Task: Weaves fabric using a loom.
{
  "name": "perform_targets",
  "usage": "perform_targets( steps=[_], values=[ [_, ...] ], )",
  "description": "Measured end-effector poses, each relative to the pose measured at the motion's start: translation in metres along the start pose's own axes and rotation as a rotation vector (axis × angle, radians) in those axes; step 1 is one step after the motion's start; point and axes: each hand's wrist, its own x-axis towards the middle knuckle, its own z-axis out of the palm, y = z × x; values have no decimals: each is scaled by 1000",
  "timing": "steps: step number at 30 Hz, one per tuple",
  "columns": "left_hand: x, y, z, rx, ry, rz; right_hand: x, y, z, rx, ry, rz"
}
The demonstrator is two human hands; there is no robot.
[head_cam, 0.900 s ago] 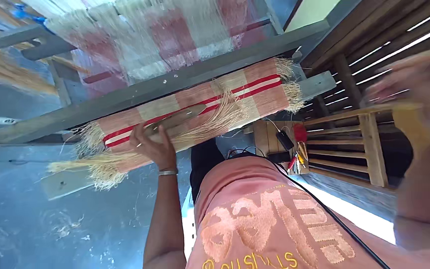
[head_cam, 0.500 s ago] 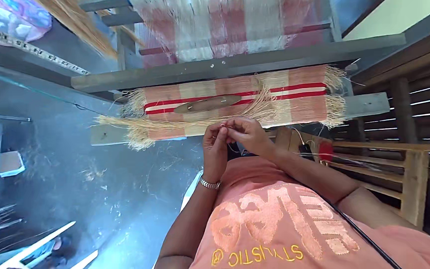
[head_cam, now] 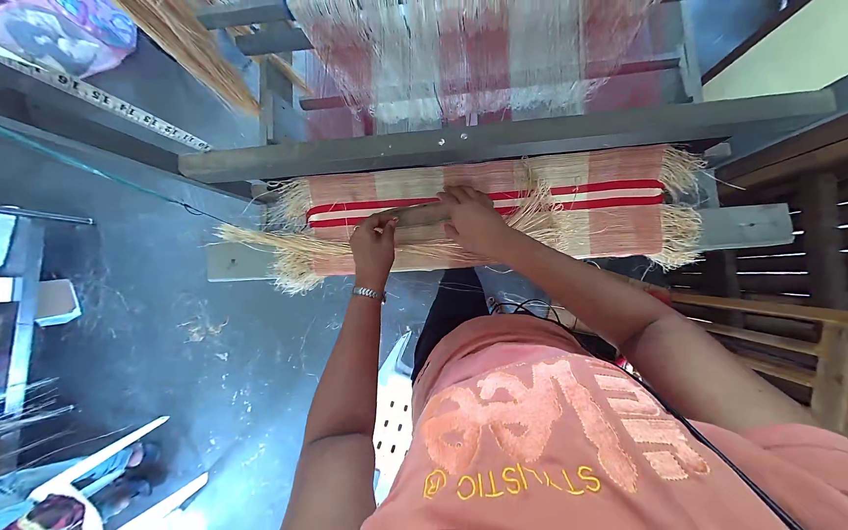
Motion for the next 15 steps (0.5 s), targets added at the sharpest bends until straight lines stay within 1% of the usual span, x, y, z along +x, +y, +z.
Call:
perform_targets(
  steps=[3, 5, 7, 12, 14, 15],
  values=[
    [12, 0, 8, 97, -11, 25, 8, 2, 17, -100, -53, 30],
    [15, 1, 9, 125, -22, 18, 9, 2, 21, -112, -75, 30],
    [17, 7, 6, 164, -69, -7, 6, 2, 22, -118, -87, 19],
    [25, 23, -3, 357, -174, -76, 8, 0, 11, -112, -131, 2],
    [28, 24, -12, 405, -222, -35, 7, 0, -5, -66, -143, 9],
    [29, 22, -19, 398, -231, 32, 5, 0, -16, -43, -144, 9]
  ],
)
